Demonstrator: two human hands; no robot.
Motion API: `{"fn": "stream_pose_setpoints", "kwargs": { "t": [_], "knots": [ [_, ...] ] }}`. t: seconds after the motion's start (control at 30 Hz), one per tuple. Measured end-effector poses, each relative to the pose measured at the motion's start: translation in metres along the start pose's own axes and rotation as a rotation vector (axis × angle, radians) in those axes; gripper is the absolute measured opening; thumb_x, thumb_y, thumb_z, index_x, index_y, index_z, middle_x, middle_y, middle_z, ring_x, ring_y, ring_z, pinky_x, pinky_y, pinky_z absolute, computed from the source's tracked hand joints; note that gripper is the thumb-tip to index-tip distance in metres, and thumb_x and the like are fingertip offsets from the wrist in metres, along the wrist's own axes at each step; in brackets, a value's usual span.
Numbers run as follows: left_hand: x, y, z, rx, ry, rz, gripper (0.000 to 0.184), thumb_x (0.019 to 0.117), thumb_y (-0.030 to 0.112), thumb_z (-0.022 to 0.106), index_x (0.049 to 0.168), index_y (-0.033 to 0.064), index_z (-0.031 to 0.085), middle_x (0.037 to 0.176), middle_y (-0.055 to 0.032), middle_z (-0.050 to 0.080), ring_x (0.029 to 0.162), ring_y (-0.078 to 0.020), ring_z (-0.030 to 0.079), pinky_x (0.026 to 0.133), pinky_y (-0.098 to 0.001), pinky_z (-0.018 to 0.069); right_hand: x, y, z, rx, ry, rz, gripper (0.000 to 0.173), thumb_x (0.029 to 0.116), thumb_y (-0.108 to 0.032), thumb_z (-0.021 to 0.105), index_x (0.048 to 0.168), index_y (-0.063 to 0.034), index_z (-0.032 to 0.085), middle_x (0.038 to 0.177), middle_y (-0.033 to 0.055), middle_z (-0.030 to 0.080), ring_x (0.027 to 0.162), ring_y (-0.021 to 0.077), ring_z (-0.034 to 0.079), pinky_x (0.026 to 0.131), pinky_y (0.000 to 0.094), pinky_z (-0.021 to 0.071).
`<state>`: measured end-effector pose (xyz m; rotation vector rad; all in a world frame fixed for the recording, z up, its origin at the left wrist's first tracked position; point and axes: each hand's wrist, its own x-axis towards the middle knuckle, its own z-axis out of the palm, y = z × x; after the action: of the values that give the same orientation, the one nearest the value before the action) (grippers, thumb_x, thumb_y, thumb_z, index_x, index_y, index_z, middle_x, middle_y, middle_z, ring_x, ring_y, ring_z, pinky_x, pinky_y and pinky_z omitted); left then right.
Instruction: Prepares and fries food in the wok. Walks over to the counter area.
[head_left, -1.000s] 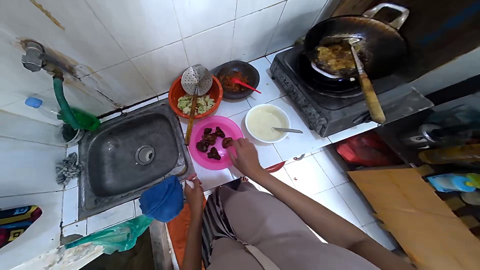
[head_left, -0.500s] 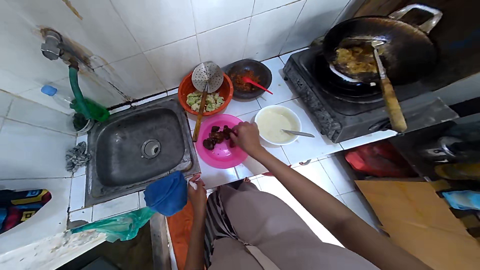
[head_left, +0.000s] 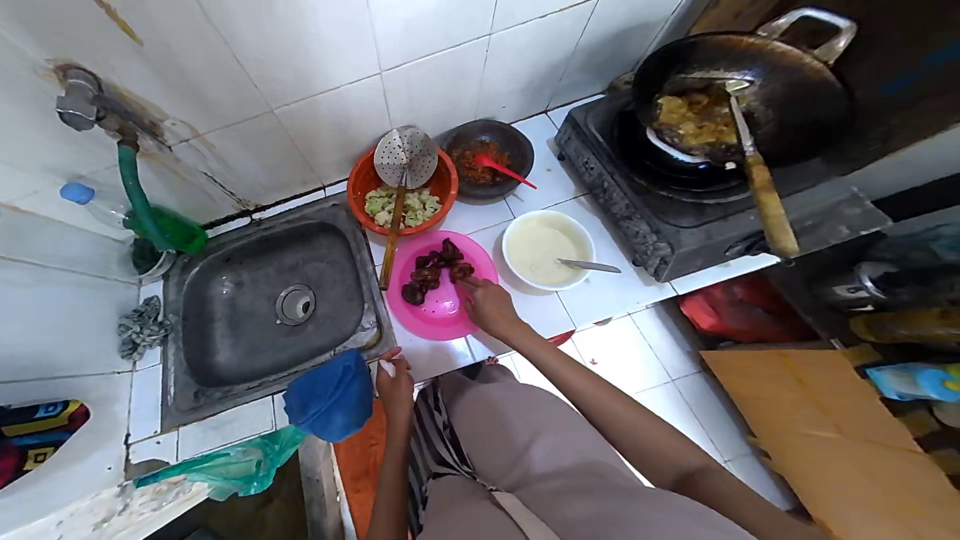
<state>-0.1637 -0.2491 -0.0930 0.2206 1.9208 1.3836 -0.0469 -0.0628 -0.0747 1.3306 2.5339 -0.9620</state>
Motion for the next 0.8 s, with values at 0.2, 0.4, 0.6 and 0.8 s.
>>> {"fn": "stream_pose_setpoints", "kwargs": {
  "t": [0.2, 0.4, 0.6, 0.8],
  "knots": [
    [0.001, 0.002, 0.002, 0.006, -0.006, -0.017, 0.026, 0.1054, 0.002, 0.043, 0.124, -0.0125, 0.054, 0.075, -0.0021, 0.051, 0.05, -0.0003, 0.041, 0.046, -0.0148, 0.0353, -0.003, -0.02, 0.0, -0.072, -0.179, -0.027, 0.035, 0.1048, -0.01, 0.047, 0.132, 0.0059, 0.063, 0.129, 0.0302, 0.063, 0.122, 0.0463, 0.06, 0.103, 0.0607, 0.043],
    [-0.002, 0.0, -0.001, -0.017, 0.001, -0.015, 0.026, 0.1051, 0.001, 0.043, 0.125, -0.0124, 0.053, 0.076, -0.0024, 0.051, 0.05, -0.0008, 0.041, 0.047, -0.0151, 0.036, 0.012, -0.046, -0.001, -0.204, -0.317, 0.012, 0.044, 0.1049, -0.007, 0.044, 0.148, -0.0022, 0.049, 0.128, 0.0313, 0.063, 0.121, 0.0493, 0.06, 0.098, 0.0625, 0.0456],
    [-0.006, 0.0, -0.008, 0.005, 0.041, -0.013, 0.026, 0.1047, 0.001, 0.043, 0.124, -0.0125, 0.055, 0.076, -0.0031, 0.051, 0.05, -0.0011, 0.042, 0.047, -0.0154, 0.0363, 0.005, -0.047, -0.003, -0.21, -0.339, 0.027, 0.05, 0.105, -0.008, 0.044, 0.155, -0.01, 0.046, 0.13, 0.0309, 0.063, 0.122, 0.0494, 0.06, 0.099, 0.0635, 0.0446],
    [-0.013, 0.01, -0.013, -0.149, -0.033, -0.101, 0.034, 0.1035, -0.001, 0.036, 0.134, -0.0133, 0.041, 0.101, -0.0123, 0.054, 0.073, -0.0097, 0.056, 0.068, -0.0236, 0.0498, -0.032, -0.026, -0.018, 0.027, -0.185, -0.124, 0.035, 0.1048, -0.014, 0.052, 0.131, 0.0067, 0.062, 0.126, 0.0307, 0.063, 0.115, 0.0461, 0.063, 0.099, 0.0593, 0.0468]
  ]
}}
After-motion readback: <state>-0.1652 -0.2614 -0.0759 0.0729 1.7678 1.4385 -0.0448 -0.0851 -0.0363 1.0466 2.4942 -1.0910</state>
